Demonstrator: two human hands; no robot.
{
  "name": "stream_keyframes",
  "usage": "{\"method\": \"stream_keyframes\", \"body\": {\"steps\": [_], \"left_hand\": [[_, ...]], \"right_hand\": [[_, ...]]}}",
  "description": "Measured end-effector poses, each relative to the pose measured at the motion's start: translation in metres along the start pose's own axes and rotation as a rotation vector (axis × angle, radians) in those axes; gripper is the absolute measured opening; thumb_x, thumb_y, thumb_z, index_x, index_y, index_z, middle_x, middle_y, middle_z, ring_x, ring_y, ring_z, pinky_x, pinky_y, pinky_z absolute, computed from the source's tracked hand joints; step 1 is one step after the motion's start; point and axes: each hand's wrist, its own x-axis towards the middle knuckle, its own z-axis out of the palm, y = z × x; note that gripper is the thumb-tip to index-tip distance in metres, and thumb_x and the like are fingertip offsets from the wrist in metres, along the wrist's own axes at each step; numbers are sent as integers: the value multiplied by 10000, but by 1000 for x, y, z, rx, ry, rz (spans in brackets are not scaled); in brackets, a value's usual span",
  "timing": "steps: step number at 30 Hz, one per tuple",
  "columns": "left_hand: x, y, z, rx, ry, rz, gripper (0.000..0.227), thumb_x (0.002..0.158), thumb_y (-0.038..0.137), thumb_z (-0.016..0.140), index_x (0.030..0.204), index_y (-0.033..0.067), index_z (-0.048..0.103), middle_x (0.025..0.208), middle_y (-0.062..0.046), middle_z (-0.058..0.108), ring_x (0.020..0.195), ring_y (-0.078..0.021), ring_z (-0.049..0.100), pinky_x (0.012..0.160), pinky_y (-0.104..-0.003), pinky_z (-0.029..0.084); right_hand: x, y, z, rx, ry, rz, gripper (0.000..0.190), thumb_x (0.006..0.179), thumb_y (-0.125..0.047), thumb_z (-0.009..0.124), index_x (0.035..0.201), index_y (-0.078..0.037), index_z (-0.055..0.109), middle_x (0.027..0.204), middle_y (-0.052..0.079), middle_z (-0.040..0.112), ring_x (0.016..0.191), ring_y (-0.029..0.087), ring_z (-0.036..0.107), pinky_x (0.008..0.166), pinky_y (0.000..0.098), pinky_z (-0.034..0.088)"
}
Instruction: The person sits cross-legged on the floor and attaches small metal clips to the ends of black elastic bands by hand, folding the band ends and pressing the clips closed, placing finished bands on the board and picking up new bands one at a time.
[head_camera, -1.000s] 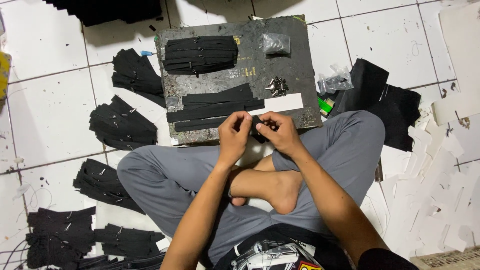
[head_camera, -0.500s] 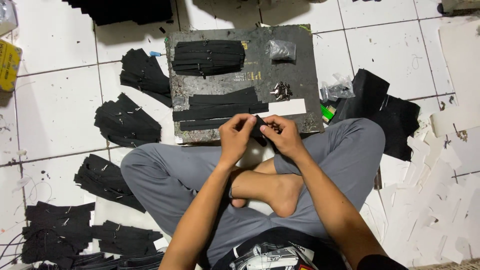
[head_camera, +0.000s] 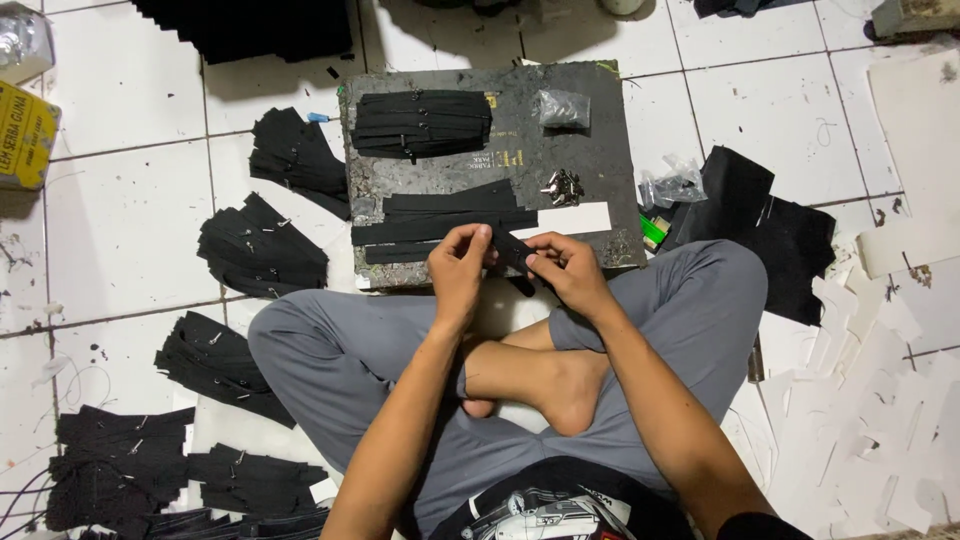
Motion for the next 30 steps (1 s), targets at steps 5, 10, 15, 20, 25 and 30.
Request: {"method": "stream_keyframes", "body": {"steps": [5, 10, 15, 20, 25, 30], "left_hand": [[-5, -18, 5, 151, -80, -1, 149, 877, 221, 825, 782, 127, 758, 614, -59, 710, 601, -91, 622, 565, -256, 501], [-10, -7, 10, 146, -97, 41, 176, 874, 186, 825, 731, 119, 748, 586, -54, 700, 570, -87, 630, 546, -237, 504], [-17, 18, 10, 182, -12, 89, 154, 856, 147, 827, 730, 111, 747, 575, -47, 677, 568, -97, 603, 534, -253, 489], [0, -3, -1, 139, 57, 116, 162, 901, 148, 790, 764, 94, 724, 606, -81, 696, 594, -126, 628, 568, -278, 506], [6, 0, -5, -11, 58, 8, 189, 948, 180, 751, 794, 88, 692, 660, -100, 722, 626, -140, 671, 585, -267, 521], [7, -8, -2, -106, -5, -65, 175, 955, 182, 746, 859, 58, 669, 763, -165, 749, 698, -208, 743, 613, -295, 580]], "right_hand": [[0, -1, -1, 56, -9, 31, 320, 928, -101, 675, 1238, -22, 672, 795, 107, 707, 743, 140, 671, 713, 273, 521], [1, -10, 2, 51, -12, 14, 320, 950, -190, 721, 1234, -48, 678, 779, 75, 694, 717, 122, 670, 692, 257, 530], [1, -26, 7, -67, 14, 19, 175, 950, -174, 735, 1069, -45, 733, 677, 41, 651, 626, 97, 569, 598, 234, 462], [0, -24, 6, -101, 25, 19, 164, 941, -192, 743, 1018, -47, 748, 631, 49, 634, 603, 101, 547, 582, 241, 440], [1, -11, 0, -54, 11, 32, 192, 939, -155, 706, 1098, -53, 741, 648, 62, 665, 636, 95, 555, 613, 241, 448], [3, 2, -4, -29, -2, 39, 265, 905, -110, 677, 1161, -62, 725, 693, 61, 665, 667, 107, 575, 649, 248, 463]]}}
